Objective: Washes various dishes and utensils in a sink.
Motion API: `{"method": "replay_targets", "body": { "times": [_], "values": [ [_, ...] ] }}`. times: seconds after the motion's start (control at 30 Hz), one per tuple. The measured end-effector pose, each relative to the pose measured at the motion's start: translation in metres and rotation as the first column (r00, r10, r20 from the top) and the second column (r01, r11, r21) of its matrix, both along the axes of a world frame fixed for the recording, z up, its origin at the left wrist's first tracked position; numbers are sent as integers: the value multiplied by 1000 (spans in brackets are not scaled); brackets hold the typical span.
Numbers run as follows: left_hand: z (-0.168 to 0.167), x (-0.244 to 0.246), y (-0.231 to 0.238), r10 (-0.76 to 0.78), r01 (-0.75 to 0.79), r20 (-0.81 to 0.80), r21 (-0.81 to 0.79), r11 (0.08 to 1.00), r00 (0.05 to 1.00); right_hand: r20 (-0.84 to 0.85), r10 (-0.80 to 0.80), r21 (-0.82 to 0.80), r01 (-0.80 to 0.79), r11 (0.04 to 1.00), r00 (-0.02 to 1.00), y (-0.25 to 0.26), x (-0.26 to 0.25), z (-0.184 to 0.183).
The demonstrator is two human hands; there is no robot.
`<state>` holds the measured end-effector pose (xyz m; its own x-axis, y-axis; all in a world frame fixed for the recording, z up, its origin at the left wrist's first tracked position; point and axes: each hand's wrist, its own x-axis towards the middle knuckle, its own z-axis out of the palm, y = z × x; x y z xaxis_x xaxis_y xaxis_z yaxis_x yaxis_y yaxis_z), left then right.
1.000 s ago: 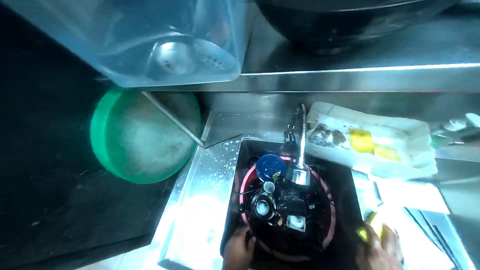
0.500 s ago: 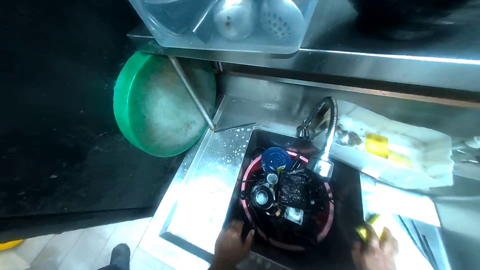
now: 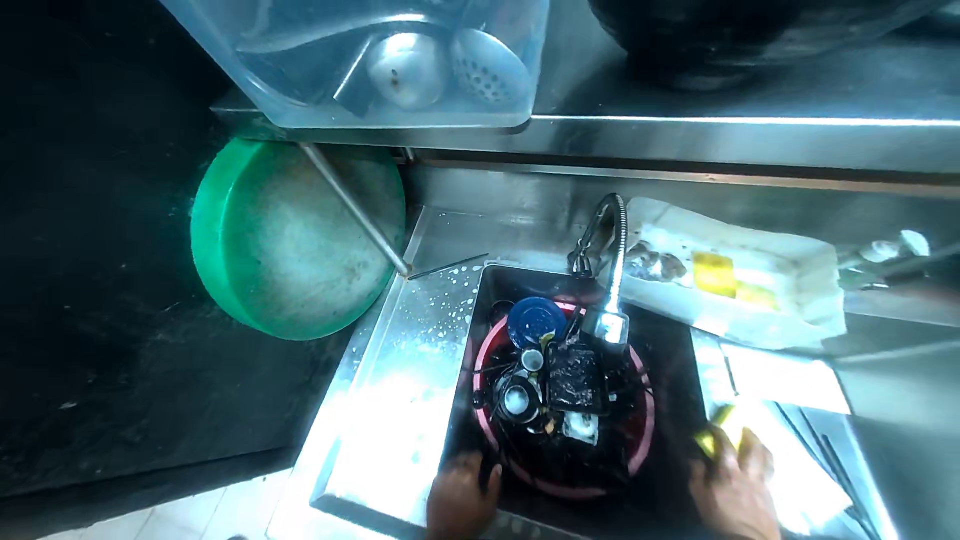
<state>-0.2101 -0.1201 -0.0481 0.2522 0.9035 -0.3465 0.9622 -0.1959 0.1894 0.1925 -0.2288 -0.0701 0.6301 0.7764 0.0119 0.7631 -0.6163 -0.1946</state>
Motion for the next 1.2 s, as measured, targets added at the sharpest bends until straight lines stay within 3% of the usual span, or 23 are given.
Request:
{"method": "replay_targets", "body": {
  "times": [0.07,0.27,0.83,0.93,1.03,1.1,1.2],
  "values": [
    [2,0,0,10,-10,-3,-42,999,1000,-18,-3,-11,3,1000,1000,0,0,2],
    [-5,0,-3,-13,14,-7,83,996,1000,15,-2,-6,2,1000,1000,0,2,-2],
    [-9,1,0,-31,33,-23,123,992,999,63,-9,-4,9,1000,998,2,4,-9],
    [6,10,7,16,-34,-132,-135,990,991,51,-15,-1,15,1000,999,1,4,-9],
    [9,31,37,122,-186,-162,-480,857,979,39,-18,24,17,1000,999,4,5,-4],
    [-11,52,51,252,-207,9,-543,814,968,22,-38,-11,39,999,999,4,5,-1],
    [-38,109,72,302,-169,219,-474,864,928,29,-49,-31,50,998,998,5,6,-2]
  ]
}}
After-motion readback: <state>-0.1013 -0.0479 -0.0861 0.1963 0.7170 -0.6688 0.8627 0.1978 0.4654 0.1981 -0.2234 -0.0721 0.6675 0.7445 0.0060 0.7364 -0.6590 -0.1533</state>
